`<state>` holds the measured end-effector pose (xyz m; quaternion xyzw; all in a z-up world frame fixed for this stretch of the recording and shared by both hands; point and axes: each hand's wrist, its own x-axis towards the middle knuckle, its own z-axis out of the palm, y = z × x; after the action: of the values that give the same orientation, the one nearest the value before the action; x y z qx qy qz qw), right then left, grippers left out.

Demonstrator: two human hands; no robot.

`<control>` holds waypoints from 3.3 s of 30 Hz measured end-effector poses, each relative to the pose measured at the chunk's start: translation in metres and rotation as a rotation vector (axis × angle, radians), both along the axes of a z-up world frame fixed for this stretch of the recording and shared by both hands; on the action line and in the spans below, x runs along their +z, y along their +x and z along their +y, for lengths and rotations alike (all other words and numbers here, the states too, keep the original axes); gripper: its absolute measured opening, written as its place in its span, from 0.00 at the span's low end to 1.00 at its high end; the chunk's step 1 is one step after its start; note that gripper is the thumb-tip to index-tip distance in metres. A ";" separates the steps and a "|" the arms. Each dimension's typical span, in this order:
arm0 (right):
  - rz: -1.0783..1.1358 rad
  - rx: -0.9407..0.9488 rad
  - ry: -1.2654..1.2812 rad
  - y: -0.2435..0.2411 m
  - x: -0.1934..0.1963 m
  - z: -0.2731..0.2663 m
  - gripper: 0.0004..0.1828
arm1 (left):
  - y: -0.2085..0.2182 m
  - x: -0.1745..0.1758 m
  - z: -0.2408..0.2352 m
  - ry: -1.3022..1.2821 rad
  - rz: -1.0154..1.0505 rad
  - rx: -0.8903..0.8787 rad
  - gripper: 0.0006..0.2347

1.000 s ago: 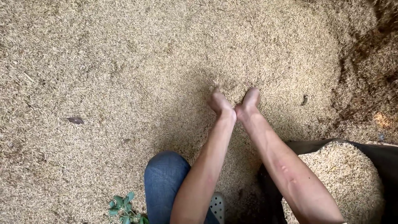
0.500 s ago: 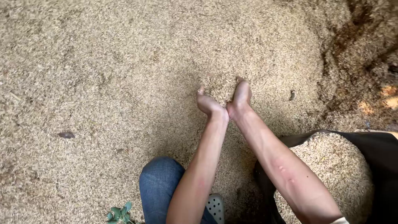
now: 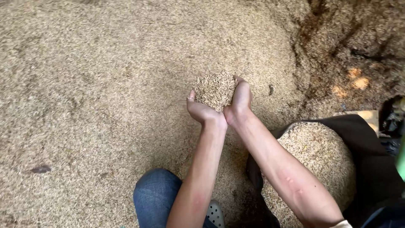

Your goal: The person scoops rice husks from a pile by hand, pours them into a planting bag, and presses them down to level the surface.

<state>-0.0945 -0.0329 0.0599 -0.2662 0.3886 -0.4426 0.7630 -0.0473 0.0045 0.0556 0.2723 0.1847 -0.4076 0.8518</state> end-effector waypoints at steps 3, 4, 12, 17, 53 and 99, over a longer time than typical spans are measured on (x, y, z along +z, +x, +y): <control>-0.208 -0.048 -0.027 -0.024 -0.005 -0.003 0.24 | -0.024 -0.006 -0.006 -0.269 -0.013 -0.063 0.26; -0.254 -0.084 -0.014 -0.036 -0.005 -0.002 0.23 | -0.033 -0.008 -0.006 -0.304 -0.009 -0.083 0.26; -0.311 -0.400 0.009 -0.150 0.003 0.042 0.21 | -0.136 -0.003 0.017 -0.271 0.048 -0.491 0.25; -0.156 -0.665 0.097 -0.224 -0.018 0.073 0.20 | -0.216 -0.037 0.033 -0.139 0.061 -0.698 0.23; -0.232 -0.642 0.271 -0.263 -0.062 0.082 0.22 | -0.256 -0.064 0.050 0.119 -0.243 -0.687 0.21; 0.120 -0.624 0.219 -0.307 -0.083 0.170 0.26 | -0.291 -0.059 0.121 0.349 -0.712 -1.106 0.27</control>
<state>-0.4020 0.1370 -0.0227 -0.0765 0.5407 -0.5942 0.5905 -0.3387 0.1259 -0.0038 0.5778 -0.2102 -0.6328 0.4707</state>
